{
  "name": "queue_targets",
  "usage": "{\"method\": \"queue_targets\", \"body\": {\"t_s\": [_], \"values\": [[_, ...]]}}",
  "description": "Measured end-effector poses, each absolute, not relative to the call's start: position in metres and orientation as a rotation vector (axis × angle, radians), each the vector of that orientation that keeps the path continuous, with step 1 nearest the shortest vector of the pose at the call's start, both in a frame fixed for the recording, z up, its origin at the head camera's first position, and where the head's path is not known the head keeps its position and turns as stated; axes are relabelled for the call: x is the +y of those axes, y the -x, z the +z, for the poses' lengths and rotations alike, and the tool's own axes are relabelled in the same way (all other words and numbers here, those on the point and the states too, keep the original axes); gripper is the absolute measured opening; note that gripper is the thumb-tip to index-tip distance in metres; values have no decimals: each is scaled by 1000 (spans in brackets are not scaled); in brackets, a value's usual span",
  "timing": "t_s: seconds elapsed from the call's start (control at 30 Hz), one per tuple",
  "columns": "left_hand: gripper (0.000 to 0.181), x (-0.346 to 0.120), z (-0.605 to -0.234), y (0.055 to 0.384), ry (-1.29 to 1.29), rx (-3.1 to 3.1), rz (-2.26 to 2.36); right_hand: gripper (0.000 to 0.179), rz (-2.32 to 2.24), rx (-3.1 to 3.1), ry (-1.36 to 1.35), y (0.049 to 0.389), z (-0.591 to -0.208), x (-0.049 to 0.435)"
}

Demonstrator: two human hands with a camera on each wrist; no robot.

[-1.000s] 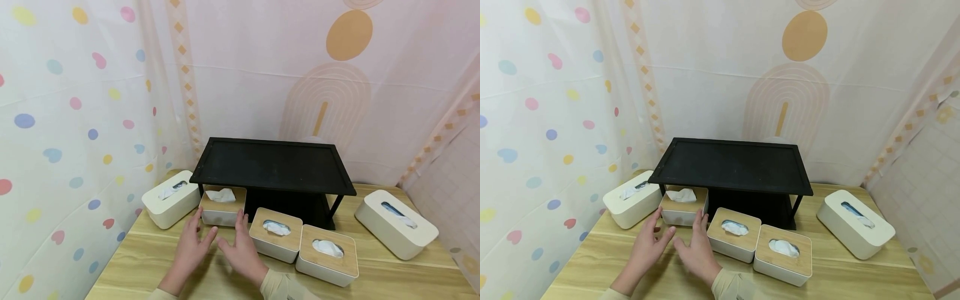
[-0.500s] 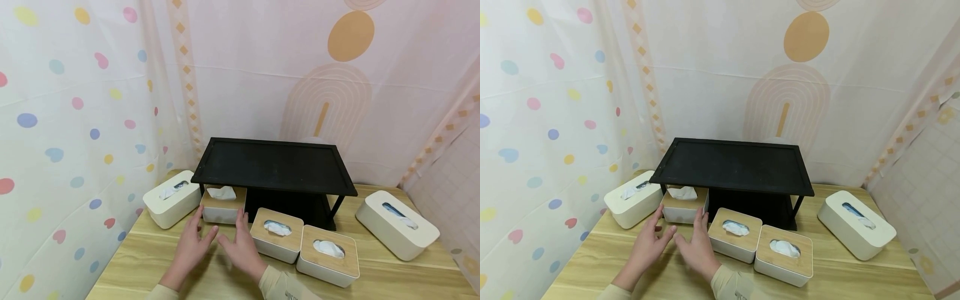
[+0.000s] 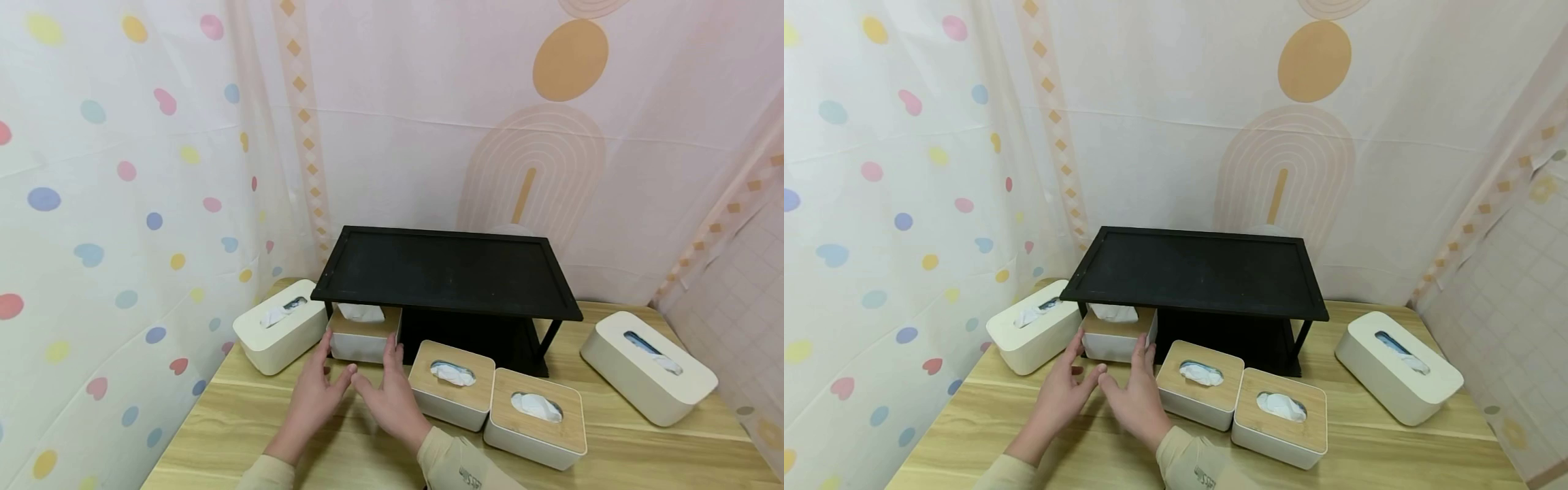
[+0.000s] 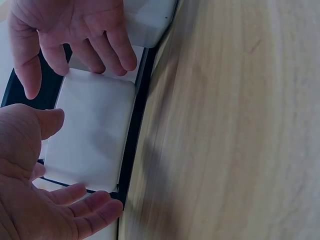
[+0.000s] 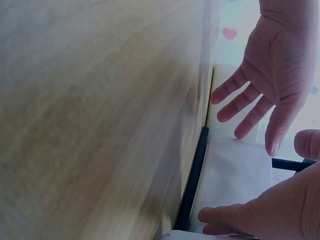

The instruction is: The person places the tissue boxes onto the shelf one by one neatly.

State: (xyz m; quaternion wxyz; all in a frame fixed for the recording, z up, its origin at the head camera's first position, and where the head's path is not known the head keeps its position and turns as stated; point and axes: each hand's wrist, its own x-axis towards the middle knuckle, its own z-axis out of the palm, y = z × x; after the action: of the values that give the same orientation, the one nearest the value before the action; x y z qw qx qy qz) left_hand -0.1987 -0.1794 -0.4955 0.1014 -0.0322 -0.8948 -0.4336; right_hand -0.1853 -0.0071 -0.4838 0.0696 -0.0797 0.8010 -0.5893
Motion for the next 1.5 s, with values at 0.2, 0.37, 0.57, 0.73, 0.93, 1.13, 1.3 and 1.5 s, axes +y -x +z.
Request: {"method": "queue_targets", "body": {"t_s": [0.2,0.37,0.57,0.73,0.93,1.13,1.3,1.5], "values": [[89,-180,-496,202,85,-2652,-1323,103,-1794,2407,244,185,-483,-8],[89,-180,-496,203,87,-2653,-1330,103,-1796,2417,247,186,-482,-9],[88,-181,-497,205,75,-2656,-1332,102,-1797,2429,254,189,-483,-10],[88,-180,-495,205,60,-2665,-1331,102,-1790,2434,244,190,-485,-11],[88,-180,-494,205,50,-2674,-1332,102,-1793,2445,254,191,-485,-11],[88,-181,-495,207,62,-2670,-1337,103,-1779,2443,230,191,-485,-12],[88,-181,-497,209,69,-2671,-1320,104,-1788,2438,220,191,-485,-12],[87,-182,-497,209,63,-2683,-1297,105,-1778,2445,213,192,-486,-13]]}}
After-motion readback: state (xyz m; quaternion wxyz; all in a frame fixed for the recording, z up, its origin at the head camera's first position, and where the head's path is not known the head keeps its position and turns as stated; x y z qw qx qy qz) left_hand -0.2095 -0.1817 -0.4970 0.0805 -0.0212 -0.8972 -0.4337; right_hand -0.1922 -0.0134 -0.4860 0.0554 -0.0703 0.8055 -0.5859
